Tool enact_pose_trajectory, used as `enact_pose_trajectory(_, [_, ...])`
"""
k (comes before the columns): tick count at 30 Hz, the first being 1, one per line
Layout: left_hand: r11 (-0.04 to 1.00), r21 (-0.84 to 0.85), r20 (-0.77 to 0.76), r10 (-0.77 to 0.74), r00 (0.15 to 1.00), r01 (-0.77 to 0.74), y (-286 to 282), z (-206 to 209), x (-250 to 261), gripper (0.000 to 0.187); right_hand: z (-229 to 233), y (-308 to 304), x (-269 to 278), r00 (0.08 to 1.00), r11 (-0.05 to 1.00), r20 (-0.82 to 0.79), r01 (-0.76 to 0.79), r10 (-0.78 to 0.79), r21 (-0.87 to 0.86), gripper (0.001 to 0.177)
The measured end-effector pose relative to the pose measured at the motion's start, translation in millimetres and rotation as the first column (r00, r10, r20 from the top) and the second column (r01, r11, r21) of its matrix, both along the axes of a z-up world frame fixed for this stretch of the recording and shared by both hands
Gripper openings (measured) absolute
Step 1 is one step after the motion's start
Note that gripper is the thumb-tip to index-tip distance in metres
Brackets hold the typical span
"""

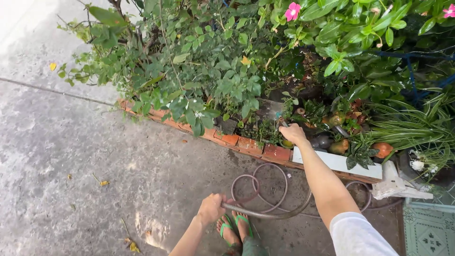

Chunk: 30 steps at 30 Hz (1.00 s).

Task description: Watering various garden plants and potted flowers using a hose with a spray nozzle attachment.

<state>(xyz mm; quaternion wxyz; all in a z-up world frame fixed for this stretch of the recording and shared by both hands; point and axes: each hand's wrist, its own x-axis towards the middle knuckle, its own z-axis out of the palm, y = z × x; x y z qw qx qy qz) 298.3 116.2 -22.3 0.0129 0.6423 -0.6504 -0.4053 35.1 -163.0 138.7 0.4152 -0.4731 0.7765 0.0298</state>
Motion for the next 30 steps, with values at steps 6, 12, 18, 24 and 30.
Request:
enact_pose_trajectory(6, [0.996, -0.037, -0.023, 0.083, 0.996, -0.084, -15, -8, 2, 0.045, -48, -38, 6, 0.999, 0.999, 0.017, -0.034, 0.034, 0.037, 0.03])
enact_pose_trajectory(12, [0.996, 0.06, 0.005, 0.069, 0.998, -0.069, -34, -15, -1, 0.043, -105, -53, 13, 0.983, 0.979, -0.014, -0.179, 0.181, 0.096, 0.02])
enact_pose_trajectory(18, [0.983, 0.172, 0.005, 0.064, 0.998, -0.064, -42, -8, -12, 0.029, -102, -50, 46, 0.949, 0.937, 0.039, -0.314, 0.312, 0.155, 0.016])
enact_pose_trajectory(24, [0.989, 0.131, -0.004, 0.075, 0.997, -0.074, -37, -15, -13, 0.025, -74, -61, 64, 0.947, 0.957, 0.169, -0.284, 0.272, 0.051, 0.024])
enact_pose_trajectory(30, [0.991, 0.08, 0.0, 0.105, 0.994, -0.104, -26, -8, -2, 0.034, -72, -52, 76, 0.945, 0.951, 0.11, -0.307, 0.309, -0.032, 0.025])
